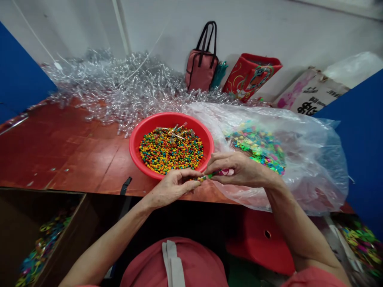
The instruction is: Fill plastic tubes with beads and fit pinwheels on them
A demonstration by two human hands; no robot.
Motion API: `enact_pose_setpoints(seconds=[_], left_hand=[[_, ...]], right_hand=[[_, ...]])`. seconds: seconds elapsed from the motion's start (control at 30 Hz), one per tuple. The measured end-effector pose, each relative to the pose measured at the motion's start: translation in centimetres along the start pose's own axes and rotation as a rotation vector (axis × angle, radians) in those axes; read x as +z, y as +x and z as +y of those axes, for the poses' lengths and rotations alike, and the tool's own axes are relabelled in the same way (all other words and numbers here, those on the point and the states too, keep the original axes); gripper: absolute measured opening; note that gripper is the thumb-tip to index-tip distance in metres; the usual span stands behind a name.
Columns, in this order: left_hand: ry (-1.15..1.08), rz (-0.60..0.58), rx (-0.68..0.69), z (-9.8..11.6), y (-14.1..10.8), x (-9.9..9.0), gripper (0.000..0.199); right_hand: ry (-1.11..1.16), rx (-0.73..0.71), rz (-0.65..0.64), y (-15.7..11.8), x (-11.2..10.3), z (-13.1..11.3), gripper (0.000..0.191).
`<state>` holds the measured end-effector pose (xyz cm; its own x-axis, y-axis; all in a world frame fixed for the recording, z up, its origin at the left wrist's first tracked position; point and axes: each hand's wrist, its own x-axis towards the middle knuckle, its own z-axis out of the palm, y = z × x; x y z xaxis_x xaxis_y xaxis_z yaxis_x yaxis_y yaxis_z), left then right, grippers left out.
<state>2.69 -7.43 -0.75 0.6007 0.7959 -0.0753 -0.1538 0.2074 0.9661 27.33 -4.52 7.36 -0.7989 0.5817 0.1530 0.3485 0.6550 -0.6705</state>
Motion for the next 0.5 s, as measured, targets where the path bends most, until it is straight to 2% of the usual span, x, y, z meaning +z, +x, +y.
enact_pose_setpoints(seconds=[0.1, 0.17, 0.27, 0.37, 0.43, 0.5], left_hand=[[-0.017, 0.022, 0.005, -0.3, -0.2, 0.3, 0.033], [-0.042, 0.049, 0.035, -0.5, -0.4, 0.6, 0.031], [-0.141, 0.055, 0.056, -0.8, -0.5, 1.1, 0.032], [-0.287, 0.017, 0.047, -1.1, -0.5, 1.4, 0.037], [-0.379, -0.014, 0.043, -1.3, -0.5, 1.7, 0.039], [-0.454, -0.048, 0.033, -1.6, -0.5, 2.2, 0.036]], right_hand=[[0.0, 0.031, -0.073, 0.4, -0.4, -0.3, 0.022], [0.024, 0.051, -0.066, 0.4, -0.5, -0.4, 0.021], [0.068, 0.083, 0.039, 0.0, -0.4, -0.5, 0.026], [0.198, 0.08, 0.169, -0.8, 0.2, -0.4, 0.041], [0.315, 0.065, 0.238, -1.4, 0.9, -0.1, 0.049], [0.414, 0.045, 0.304, -1.9, 2.1, 0.5, 0.05]])
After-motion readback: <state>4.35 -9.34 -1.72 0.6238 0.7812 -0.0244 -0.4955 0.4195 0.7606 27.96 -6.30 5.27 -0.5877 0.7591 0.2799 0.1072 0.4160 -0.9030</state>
